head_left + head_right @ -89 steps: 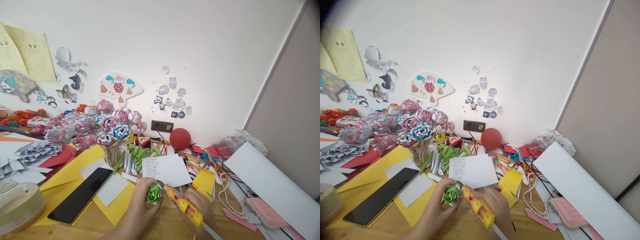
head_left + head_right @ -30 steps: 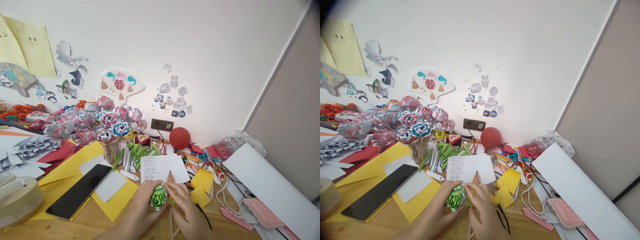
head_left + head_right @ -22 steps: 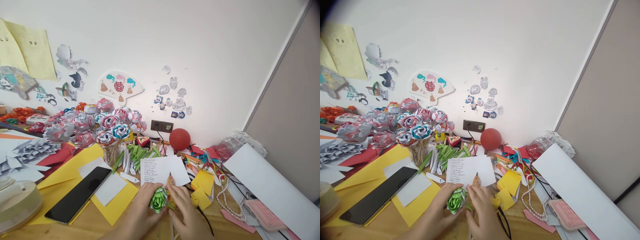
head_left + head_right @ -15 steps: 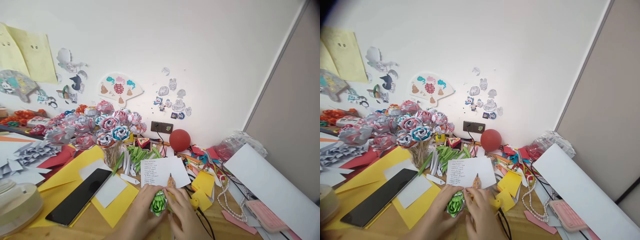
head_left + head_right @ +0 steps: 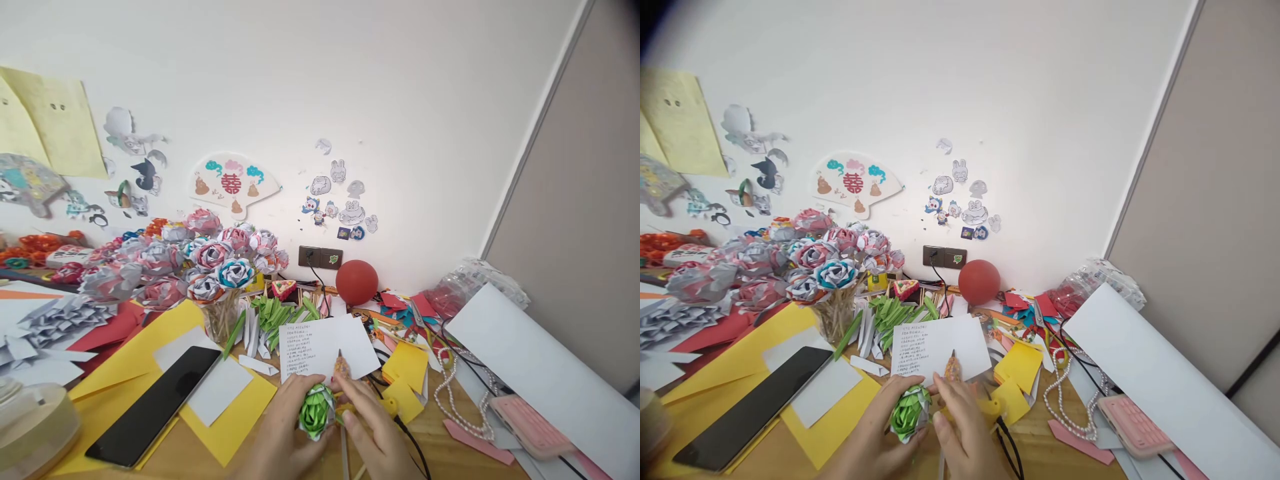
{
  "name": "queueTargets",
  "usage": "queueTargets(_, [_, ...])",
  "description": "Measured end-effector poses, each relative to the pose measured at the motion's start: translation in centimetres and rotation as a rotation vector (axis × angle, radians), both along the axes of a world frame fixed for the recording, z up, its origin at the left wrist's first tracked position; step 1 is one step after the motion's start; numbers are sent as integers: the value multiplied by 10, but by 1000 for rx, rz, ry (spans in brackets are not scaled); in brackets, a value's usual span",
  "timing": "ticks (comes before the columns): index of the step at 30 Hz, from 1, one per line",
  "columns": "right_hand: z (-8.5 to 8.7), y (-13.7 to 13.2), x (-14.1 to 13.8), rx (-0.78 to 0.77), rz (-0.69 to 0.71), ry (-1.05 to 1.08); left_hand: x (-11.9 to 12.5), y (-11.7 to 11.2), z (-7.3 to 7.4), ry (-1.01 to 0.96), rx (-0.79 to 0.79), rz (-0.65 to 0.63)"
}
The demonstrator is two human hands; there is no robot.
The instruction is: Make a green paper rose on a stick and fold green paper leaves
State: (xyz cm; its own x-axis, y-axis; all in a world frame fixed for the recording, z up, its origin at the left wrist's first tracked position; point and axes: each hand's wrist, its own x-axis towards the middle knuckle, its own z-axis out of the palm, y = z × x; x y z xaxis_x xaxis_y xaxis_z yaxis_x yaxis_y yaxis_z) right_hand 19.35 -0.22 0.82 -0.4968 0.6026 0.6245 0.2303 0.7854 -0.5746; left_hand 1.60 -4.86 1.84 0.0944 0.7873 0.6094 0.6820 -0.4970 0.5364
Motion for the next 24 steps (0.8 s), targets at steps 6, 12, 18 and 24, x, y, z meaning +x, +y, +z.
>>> queueTargets(6, [15, 1, 2, -192, -99, 249, 0, -1, 1, 27, 26, 27])
queueTargets(12, [9, 4, 4, -245, -139, 200, 3, -2, 4, 46, 27, 24])
queueTargets(18, [4, -4, -3, 148, -20, -46, 2, 0, -1, 45, 46, 28])
queueTargets(24, [4, -6, -6, 252, 20, -109, 0, 4, -3, 78, 10, 34])
